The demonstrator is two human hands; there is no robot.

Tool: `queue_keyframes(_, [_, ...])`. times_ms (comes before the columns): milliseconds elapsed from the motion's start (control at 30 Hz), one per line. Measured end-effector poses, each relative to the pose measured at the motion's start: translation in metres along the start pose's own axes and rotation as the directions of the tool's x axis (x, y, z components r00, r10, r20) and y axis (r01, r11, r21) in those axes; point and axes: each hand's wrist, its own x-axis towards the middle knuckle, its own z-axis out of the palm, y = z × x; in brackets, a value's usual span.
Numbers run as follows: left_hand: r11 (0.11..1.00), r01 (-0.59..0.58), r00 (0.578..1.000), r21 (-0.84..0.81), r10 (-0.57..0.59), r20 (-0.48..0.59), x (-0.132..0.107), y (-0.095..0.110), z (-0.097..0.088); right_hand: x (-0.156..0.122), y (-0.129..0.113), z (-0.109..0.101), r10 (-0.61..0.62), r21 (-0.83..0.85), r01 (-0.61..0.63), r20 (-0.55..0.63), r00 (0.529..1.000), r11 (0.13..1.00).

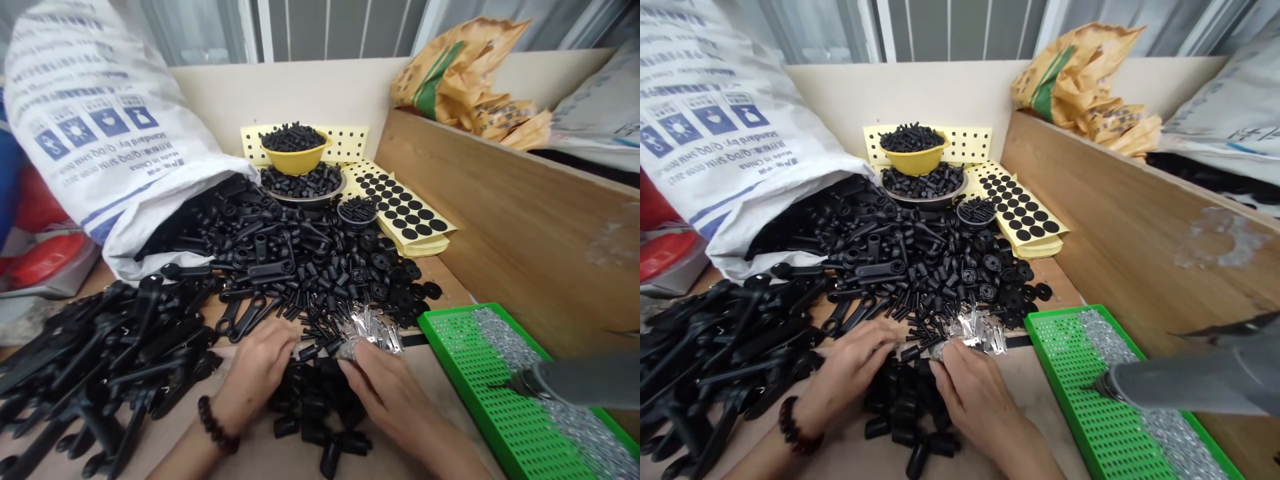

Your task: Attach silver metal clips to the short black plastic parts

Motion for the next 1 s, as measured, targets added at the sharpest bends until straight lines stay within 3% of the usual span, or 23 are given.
queue_keyframes(100, [0.987,-0.008,0.983,0.163,-0.023,0.183,0.028,0.003,0.009,0.002,0.001,-0.001,-0.006,0.005,0.006,-0.009,1.000,1.000])
queue_keyframes(233, [0.972,-0.033,0.970,0.231,-0.025,0.243,0.044,0.002,0.018,0.004,0.004,-0.005,0.019,-0.013,-0.020,-0.025,1.000,1.000])
queue_keyframes(400, [0.974,-0.093,0.968,0.205,0.040,0.249,0.046,0.004,0.010,0.010,0.006,-0.001,0.071,-0.111,-0.069,0.012,0.997,0.991])
queue_keyframes(567, [0.986,-0.165,0.975,-0.013,0.165,0.147,0.040,0.019,0.005,0.014,0.008,0.009,0.039,-0.168,-0.028,0.063,0.997,0.985])
queue_keyframes(733, [0.987,-0.099,0.985,-0.127,0.115,0.129,0.039,0.018,0.000,0.013,0.011,0.006,0.041,-0.062,-0.038,0.045,0.998,0.997])
queue_keyframes(900, [0.975,0.041,0.994,0.220,-0.063,0.093,0.050,-0.008,-0.003,0.014,0.015,0.005,0.079,-0.026,-0.079,0.011,0.997,0.997])
queue_keyframes(1000, [0.952,0.064,0.991,0.298,-0.096,0.094,0.059,-0.009,0.007,0.014,0.015,0.009,0.053,-0.029,-0.054,-0.040,0.998,0.998])
